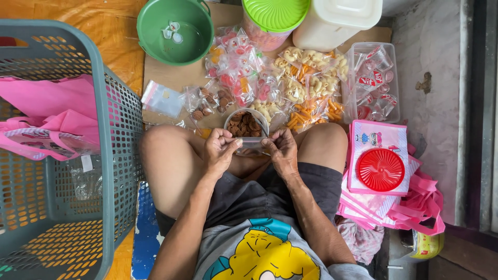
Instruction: The person fills small plastic bags with snacks from a container using metal tongs, then seals each bag by hand.
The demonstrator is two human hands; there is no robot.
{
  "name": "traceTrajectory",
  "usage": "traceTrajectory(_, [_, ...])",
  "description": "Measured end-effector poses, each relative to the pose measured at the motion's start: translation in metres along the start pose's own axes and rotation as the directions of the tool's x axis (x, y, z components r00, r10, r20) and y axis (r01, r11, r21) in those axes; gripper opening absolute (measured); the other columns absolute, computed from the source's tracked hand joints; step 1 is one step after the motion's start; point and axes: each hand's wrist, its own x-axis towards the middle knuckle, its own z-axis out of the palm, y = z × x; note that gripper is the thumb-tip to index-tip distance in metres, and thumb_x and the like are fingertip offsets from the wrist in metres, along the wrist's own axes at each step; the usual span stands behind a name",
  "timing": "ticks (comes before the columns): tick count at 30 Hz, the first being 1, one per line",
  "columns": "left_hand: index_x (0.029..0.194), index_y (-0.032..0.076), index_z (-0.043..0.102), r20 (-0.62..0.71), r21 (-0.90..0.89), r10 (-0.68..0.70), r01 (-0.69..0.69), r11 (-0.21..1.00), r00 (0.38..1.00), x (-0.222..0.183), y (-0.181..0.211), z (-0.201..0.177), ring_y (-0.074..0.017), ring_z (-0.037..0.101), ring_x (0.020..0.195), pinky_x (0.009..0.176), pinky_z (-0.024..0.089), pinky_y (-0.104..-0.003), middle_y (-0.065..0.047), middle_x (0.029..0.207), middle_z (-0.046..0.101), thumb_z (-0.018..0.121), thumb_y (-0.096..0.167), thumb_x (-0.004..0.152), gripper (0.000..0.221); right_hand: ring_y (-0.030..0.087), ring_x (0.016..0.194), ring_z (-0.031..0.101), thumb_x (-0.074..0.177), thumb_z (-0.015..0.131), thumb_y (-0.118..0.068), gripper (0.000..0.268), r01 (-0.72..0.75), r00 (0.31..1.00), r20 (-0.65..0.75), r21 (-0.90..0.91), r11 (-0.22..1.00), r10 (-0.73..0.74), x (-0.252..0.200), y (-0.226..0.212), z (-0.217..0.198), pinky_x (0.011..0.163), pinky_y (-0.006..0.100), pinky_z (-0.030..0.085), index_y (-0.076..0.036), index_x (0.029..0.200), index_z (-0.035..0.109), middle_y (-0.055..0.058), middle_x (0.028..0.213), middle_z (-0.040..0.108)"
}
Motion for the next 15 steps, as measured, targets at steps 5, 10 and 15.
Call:
traceTrajectory(5, [0.106,-0.001,0.056,-0.019,0.06,0.081,-0.08,0.995,0.997,0.011,0.011,-0.011,-0.0276,0.076,0.081,0.076,0.063,-0.037,-0.026,0.089,0.073,0.078,0.006,0.09,0.029,0.011,0.074,0.066,0.097,0.069,-0.002,0.016,-0.013,0.996,-0.092,0.07,0.997,0.019,-0.003,-0.024,0.009,0.068,0.023,0.054,-0.002,0.1,0.054,0.009,0.079,0.069])
traceTrajectory(10, [0.109,0.002,0.055,-0.182,0.057,0.143,-0.135,0.989,0.973,0.043,0.025,-0.037,-0.0217,0.073,0.081,0.073,0.063,-0.031,-0.02,0.093,0.072,0.075,0.011,0.094,0.027,0.01,0.08,0.066,0.098,0.068,-0.003,0.015,-0.018,0.972,-0.234,0.053,0.998,0.03,0.001,-0.035,0.0,0.074,0.024,0.057,-0.004,0.105,0.054,0.008,0.088,0.072])
traceTrajectory(15, [0.117,0.006,0.049,-0.379,0.192,0.138,-0.069,0.979,0.915,0.072,0.058,-0.051,-0.0193,0.075,0.086,0.071,0.063,-0.027,-0.014,0.1,0.072,0.062,0.011,0.102,0.02,0.013,0.082,0.062,0.097,0.07,-0.005,0.015,-0.038,0.962,-0.273,-0.149,0.988,-0.004,0.004,-0.027,-0.01,0.072,0.027,0.054,-0.001,0.107,0.06,0.01,0.088,0.068])
